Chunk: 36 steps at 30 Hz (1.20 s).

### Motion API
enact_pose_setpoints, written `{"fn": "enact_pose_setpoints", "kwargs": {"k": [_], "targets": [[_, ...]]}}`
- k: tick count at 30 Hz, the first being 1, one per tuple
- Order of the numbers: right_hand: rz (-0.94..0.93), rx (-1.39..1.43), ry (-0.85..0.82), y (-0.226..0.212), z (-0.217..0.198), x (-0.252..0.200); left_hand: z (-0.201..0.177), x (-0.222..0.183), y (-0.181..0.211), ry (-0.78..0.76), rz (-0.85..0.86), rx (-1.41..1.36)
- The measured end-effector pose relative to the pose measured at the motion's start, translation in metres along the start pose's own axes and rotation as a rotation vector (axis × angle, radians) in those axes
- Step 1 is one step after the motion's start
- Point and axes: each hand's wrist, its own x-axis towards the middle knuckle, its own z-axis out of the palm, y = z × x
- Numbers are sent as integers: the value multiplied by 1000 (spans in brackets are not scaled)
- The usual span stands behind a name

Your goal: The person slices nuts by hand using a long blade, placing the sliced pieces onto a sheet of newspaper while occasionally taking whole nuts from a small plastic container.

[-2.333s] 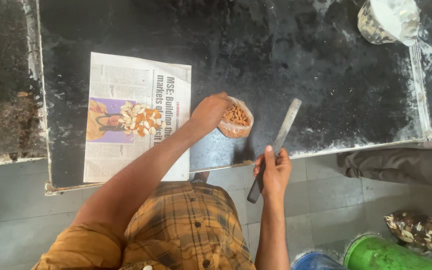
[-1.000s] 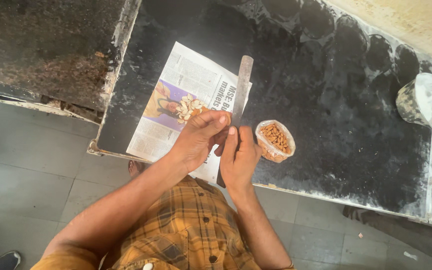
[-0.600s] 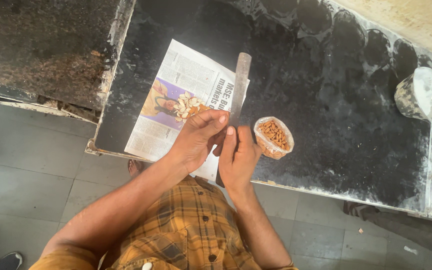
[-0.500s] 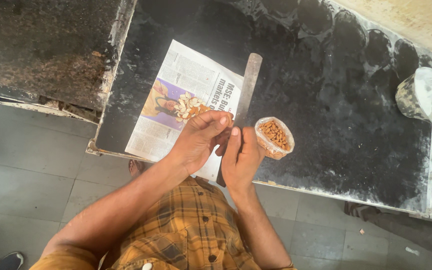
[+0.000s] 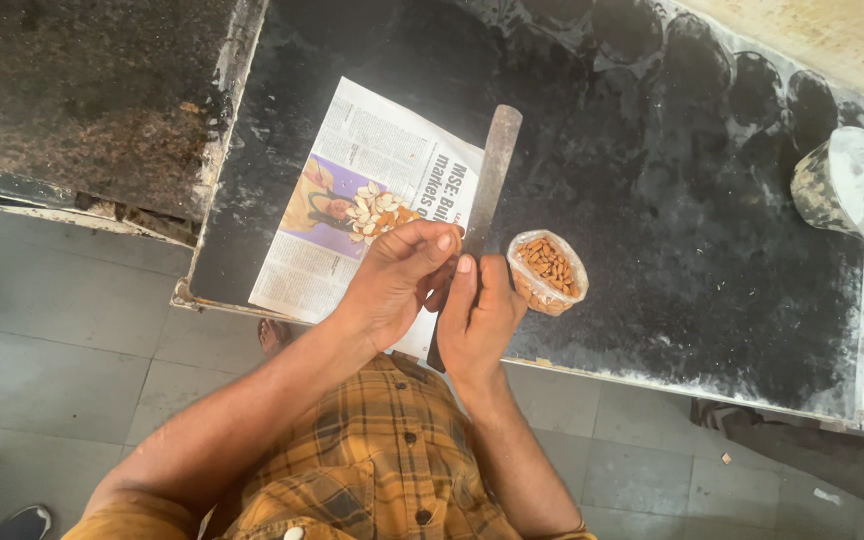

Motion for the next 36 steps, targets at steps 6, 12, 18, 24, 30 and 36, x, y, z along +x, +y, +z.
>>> {"fn": "enact_pose_setpoints", "kwargs": {"k": [6, 12, 18, 24, 30, 36], "targets": [[-108, -131, 51, 2, 1, -2, 1, -2, -5, 4, 41, -17], [52, 45, -66, 4, 0, -3, 3, -4, 0, -32, 126, 67], [18, 51, -110, 5, -4, -1, 6, -6, 13, -99, 128, 127], [75, 69, -156, 10, -2, -1, 6, -3, 22, -95, 130, 218], [143, 64, -233, 11, -6, 1, 5, -4, 31, -114, 91, 266], [195, 76, -280, 9, -10, 8, 3, -1, 36, -87, 59, 301]]}}
